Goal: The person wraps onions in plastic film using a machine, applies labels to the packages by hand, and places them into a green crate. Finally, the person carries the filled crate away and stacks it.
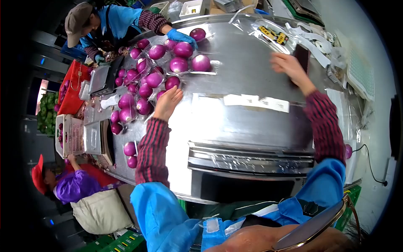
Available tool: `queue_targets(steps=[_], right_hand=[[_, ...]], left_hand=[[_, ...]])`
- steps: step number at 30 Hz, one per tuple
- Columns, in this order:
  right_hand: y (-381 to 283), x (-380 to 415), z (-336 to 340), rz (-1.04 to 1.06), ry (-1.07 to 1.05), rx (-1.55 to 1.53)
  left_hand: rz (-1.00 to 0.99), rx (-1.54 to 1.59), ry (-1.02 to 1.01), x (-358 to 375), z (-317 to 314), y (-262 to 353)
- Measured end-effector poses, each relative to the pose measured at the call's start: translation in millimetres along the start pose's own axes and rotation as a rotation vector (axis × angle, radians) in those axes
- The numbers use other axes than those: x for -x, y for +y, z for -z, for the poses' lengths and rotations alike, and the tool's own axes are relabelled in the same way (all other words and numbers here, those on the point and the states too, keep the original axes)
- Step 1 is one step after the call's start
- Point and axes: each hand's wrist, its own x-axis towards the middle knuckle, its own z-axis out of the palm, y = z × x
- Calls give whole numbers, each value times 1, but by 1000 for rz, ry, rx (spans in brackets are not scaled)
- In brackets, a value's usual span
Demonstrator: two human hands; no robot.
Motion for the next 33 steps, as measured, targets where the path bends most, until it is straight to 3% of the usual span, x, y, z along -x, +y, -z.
queue_targets(steps=[2,4,8,11,15,20,23,25,30,33], right_hand=[[-17,-7,-30,56,43,-15],[-26,-135,-120,-8,-11,14],[-19,-258,-200,-88,163,-60],[-7,-300,-232,-101,46,-161],[-7,-292,-244,45,173,-232],[-70,-187,-175,107,57,-120],[-103,-69,-130,94,108,-84],[-112,17,-107,-41,117,-71],[-76,208,-91,-200,212,-217],[-51,272,-97,-263,263,-228]], left_hand=[[93,157,-1,-38,-1,-33],[77,160,7,-96,26,-15],[-5,409,22,-153,18,-28],[-115,370,80,-160,8,-31],[-253,233,312,-148,-14,-28],[-391,-100,101,-80,-22,4],[-484,-286,-25,-12,-53,29],[-472,-408,-132,27,-73,28],[-237,-604,-433,99,-116,-32],[-105,-567,-497,125,-128,-73]])
